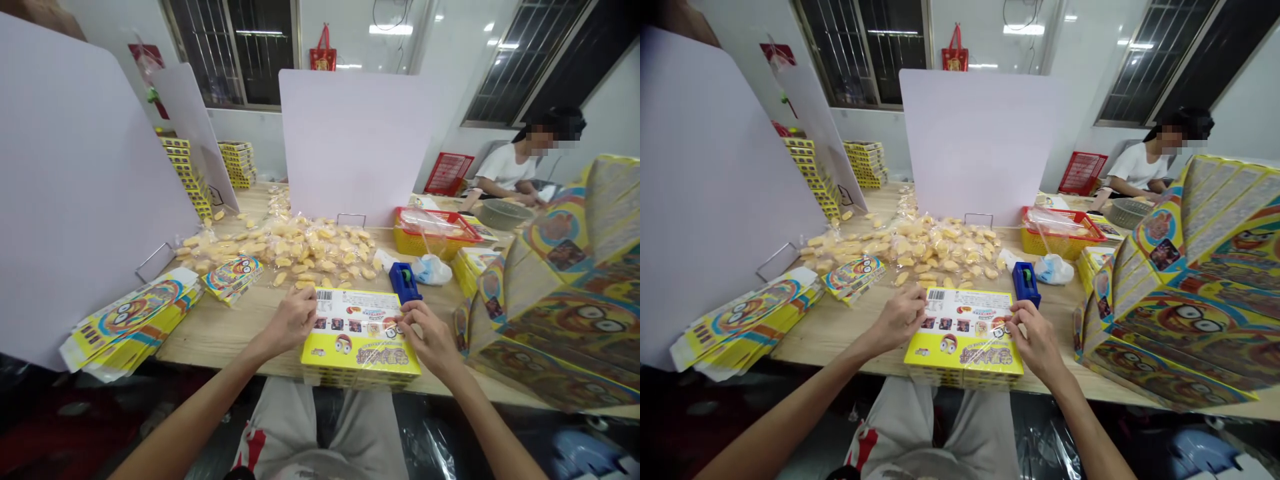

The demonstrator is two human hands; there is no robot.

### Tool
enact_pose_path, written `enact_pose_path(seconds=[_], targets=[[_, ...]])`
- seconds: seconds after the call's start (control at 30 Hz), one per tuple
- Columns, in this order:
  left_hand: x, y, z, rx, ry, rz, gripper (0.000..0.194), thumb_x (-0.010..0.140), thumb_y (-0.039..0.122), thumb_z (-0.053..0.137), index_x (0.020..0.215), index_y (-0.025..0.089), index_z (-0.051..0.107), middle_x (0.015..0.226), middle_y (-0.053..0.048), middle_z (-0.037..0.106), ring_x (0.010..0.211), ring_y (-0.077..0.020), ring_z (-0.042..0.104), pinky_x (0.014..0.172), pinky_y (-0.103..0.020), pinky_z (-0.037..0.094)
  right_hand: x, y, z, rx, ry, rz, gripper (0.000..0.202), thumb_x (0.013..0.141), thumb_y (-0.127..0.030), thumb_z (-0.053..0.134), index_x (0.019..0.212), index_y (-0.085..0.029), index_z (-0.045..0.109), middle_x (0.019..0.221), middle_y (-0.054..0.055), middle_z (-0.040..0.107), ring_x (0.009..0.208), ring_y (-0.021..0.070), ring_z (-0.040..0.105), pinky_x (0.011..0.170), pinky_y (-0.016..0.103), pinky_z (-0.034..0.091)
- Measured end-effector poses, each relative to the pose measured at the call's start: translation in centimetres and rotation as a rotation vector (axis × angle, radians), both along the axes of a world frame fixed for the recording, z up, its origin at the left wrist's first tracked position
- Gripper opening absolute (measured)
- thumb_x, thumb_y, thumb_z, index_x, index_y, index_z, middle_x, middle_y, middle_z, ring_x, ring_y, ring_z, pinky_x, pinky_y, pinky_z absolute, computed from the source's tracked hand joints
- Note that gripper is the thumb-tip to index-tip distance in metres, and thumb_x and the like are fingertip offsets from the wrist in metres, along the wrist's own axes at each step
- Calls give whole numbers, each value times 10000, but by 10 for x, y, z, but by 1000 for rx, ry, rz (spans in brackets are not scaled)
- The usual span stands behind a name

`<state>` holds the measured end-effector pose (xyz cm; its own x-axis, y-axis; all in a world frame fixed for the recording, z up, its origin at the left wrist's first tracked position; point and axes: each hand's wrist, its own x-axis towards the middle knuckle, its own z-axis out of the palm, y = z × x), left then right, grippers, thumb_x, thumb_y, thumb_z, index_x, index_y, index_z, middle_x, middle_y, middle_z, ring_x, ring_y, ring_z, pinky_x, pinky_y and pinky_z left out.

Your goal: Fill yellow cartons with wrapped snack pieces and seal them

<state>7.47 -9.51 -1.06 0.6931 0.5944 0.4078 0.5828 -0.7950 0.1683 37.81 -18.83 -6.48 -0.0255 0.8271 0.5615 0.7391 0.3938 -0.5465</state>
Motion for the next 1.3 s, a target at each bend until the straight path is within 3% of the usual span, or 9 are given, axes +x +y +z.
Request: enact_pose_path(seconds=[0.47,0.6,0.7,0.83,0.93,1.03,1.13,1.23,1.3], targets=[[6,-1,-4,-67,-76,39,205,737,32,457,590,175,442,818,-38,561,783,-168,530,718,-323,396,-14,3,0,24,63,-18,186,858,-166,508,689,-216,445,990,78,538,820,195,628,743,350,499],[-12,5,-19,-200,-237,124,89,752,139,538,726,187,467,771,0,543,701,-149,536,632,-275,440,-12,11,-10,92,189,-101,124,815,-189,552,726,-211,470,1079,114,520,1021,252,572,860,406,485],[-30,4,-21,-266,-335,110,72,823,203,505,894,195,515,934,-39,623,884,-188,604,751,-325,502,-1,15,-22,69,405,-121,91,818,-270,578,797,-202,521,1084,120,552,990,246,593,817,390,519],[-27,-21,3,-131,-297,72,332,921,257,399,1239,199,474,1408,-127,469,1324,-272,408,1072,-494,367,-3,1,-14,102,471,-199,164,905,-316,478,946,-196,580,1105,131,634,1055,261,600,921,456,479],[-2,-47,17,-117,64,-196,698,894,421,489,1488,202,194,1576,-129,183,1448,-305,162,1167,-527,209,-28,-20,10,81,128,-60,320,922,-337,495,1214,-215,545,1300,131,577,1237,270,503,1094,527,306],[16,-56,10,-123,317,-343,990,761,594,608,1514,188,109,1577,-155,128,1449,-338,125,1172,-547,166,-47,-37,23,-17,-254,133,711,821,-440,641,1437,-222,358,1453,145,435,1354,319,371,1145,578,168],[-2,-40,-8,-81,361,-192,1081,674,616,671,1506,146,167,1555,-195,176,1439,-362,148,1164,-566,164,-30,-48,-1,-97,-386,77,888,769,-424,690,1499,-206,232,1493,170,358,1385,351,307,1132,622,142],[-52,-26,-33,-86,338,6,1074,650,615,686,1504,184,195,1540,-179,238,1422,-374,210,1148,-590,182,7,-59,-56,-234,-338,-50,876,769,-461,678,1493,-203,258,1435,197,438,1354,375,358,1099,663,179],[-82,-26,-55,-120,304,85,1143,585,601,739,1506,199,194,1524,-198,257,1393,-407,270,1114,-589,268,22,-65,-93,-331,-227,-106,992,710,-548,706,1501,-186,231,1428,240,425,1302,401,426,1038,645,318]])
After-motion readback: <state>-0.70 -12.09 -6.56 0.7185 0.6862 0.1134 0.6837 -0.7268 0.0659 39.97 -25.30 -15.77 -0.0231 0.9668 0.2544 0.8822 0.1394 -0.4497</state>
